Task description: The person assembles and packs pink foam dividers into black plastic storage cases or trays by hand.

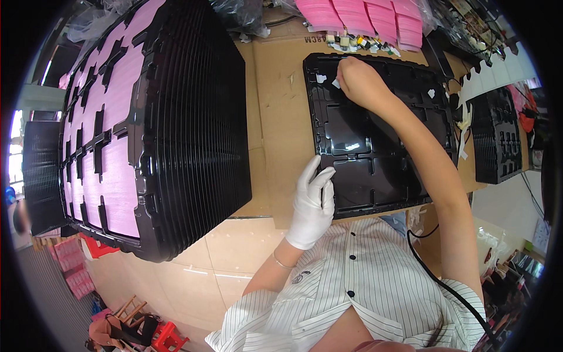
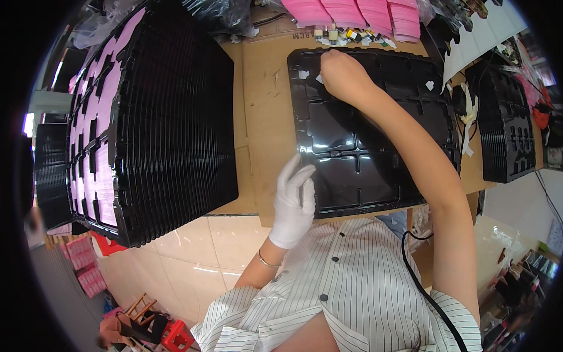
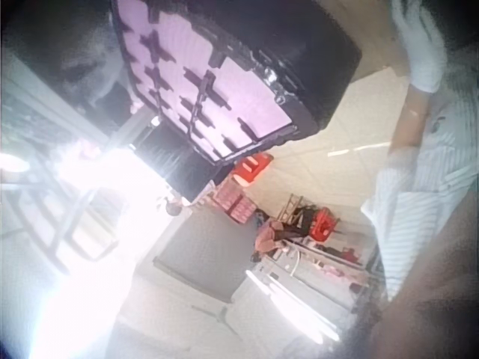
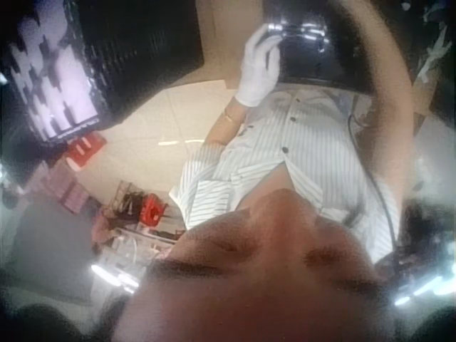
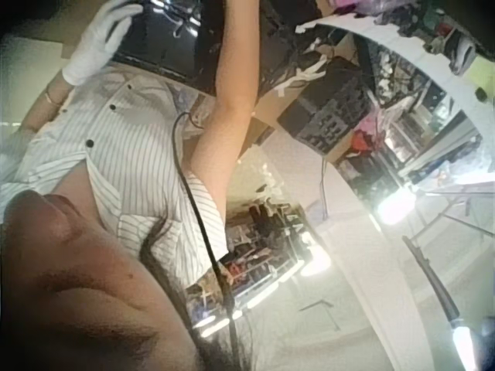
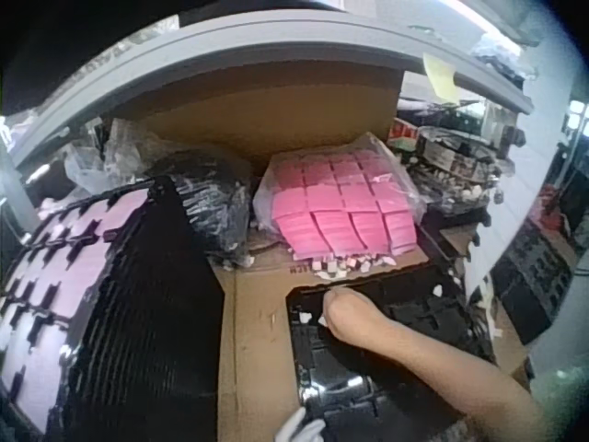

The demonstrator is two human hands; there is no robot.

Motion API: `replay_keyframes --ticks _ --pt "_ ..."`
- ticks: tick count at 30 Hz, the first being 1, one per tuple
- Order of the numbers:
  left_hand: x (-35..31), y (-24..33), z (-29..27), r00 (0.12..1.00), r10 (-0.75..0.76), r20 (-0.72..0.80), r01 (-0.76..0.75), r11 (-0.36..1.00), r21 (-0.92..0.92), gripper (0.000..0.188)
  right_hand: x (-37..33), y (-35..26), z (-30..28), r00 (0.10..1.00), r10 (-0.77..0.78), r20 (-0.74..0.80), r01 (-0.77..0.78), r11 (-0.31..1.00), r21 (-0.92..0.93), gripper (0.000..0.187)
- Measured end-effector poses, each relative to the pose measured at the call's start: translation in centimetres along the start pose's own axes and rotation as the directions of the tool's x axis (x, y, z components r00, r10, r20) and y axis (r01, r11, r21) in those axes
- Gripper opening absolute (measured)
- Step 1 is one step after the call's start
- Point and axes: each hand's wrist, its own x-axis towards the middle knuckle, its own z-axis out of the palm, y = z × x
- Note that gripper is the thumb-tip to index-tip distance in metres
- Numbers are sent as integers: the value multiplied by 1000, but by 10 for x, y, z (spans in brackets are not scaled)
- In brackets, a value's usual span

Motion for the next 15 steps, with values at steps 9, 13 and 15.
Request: replay_keyframes --ticks 9,13,15 --pt "1 0 0 997 69 -45 -66 996 61 23 -1 11 -21 955 222 197 -228 121 966 14" --pt "1 5 -2 998 44 -36 -41 997 58 24 13 5 -7 962 111 248 -271 464 844 28" --pt "1 5 -3 997 67 -41 -63 995 75 23 20 -15 -14 944 159 290 -310 730 609 26"
